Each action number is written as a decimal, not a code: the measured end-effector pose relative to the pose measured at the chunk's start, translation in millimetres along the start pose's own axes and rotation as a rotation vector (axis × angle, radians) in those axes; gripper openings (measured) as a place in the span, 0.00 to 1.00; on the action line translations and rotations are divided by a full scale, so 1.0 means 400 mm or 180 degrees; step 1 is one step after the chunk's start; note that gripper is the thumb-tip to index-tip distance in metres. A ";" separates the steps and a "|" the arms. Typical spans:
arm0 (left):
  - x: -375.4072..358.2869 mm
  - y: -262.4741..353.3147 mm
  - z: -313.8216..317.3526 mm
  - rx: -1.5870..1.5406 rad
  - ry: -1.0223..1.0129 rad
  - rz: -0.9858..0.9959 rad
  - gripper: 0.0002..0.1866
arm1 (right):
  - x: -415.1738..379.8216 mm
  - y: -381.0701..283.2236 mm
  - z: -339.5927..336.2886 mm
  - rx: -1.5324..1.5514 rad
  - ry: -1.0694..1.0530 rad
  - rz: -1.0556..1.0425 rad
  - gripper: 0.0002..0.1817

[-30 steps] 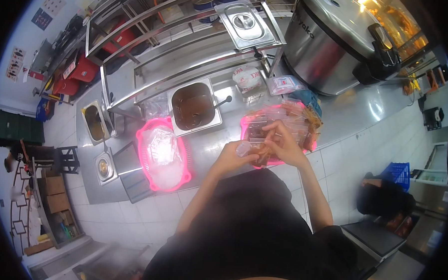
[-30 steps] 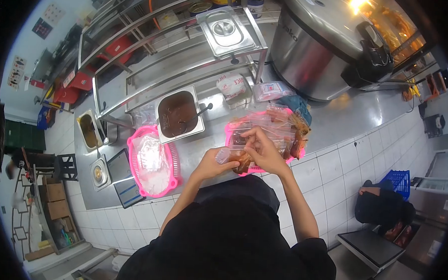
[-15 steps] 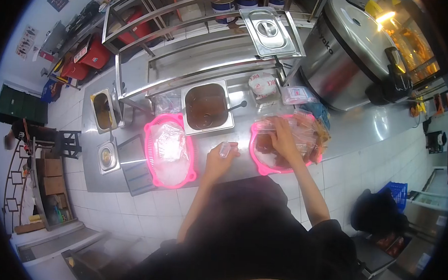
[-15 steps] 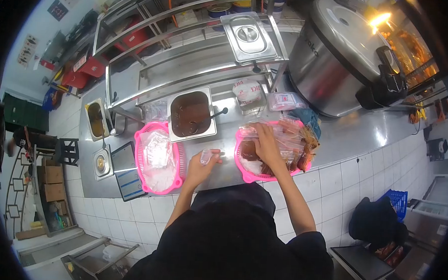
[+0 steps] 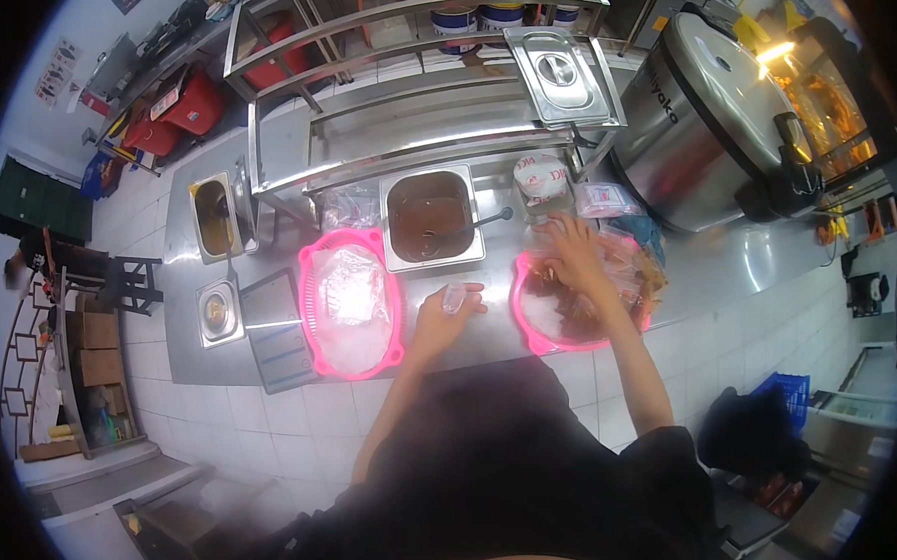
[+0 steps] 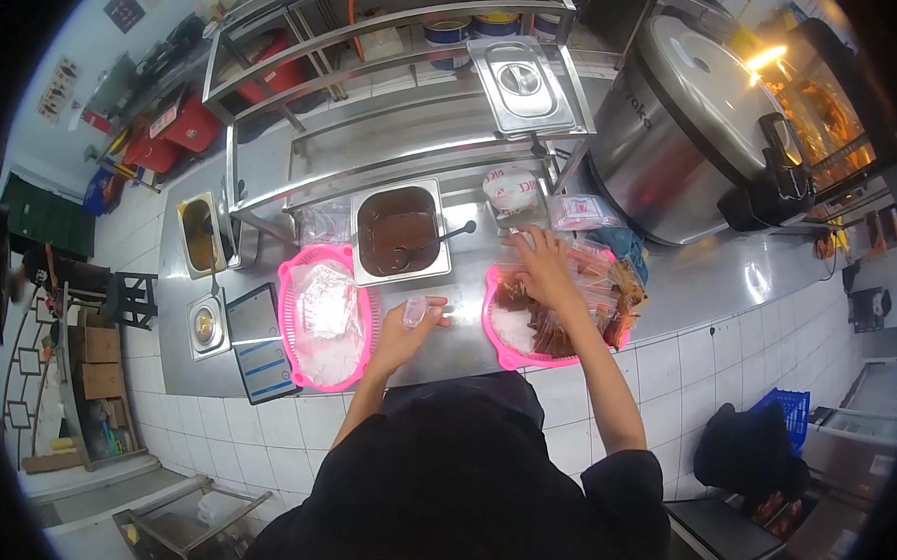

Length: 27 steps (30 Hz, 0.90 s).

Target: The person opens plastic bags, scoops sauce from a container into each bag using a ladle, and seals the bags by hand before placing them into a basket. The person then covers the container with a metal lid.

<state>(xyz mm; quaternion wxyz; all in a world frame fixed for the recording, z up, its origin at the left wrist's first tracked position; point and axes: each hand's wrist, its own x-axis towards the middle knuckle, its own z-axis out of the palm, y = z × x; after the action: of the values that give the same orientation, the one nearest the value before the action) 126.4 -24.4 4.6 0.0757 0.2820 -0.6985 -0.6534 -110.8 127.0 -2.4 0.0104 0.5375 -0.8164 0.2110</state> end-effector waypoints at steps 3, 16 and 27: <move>-0.002 0.020 -0.014 -0.0120 -0.0159 -0.0049 0.18 | 0.023 0.008 -0.017 0.0209 -0.0183 0.0005 0.36; 0.006 0.035 -0.037 -0.1165 -0.0768 -0.0872 0.24 | -0.027 -0.010 -0.058 0.0590 -0.0615 0.0065 0.28; 0.014 0.121 -0.049 -0.3315 -0.1005 -0.0704 0.29 | 0.014 -0.299 -0.162 0.2725 0.0391 0.1298 0.36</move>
<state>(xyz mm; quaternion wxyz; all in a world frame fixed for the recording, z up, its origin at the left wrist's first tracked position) 117.0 -44.9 52.0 0.0305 0.1777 -0.2522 -0.9507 -21.4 105.5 97.8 -0.2053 0.3089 -0.7427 0.5575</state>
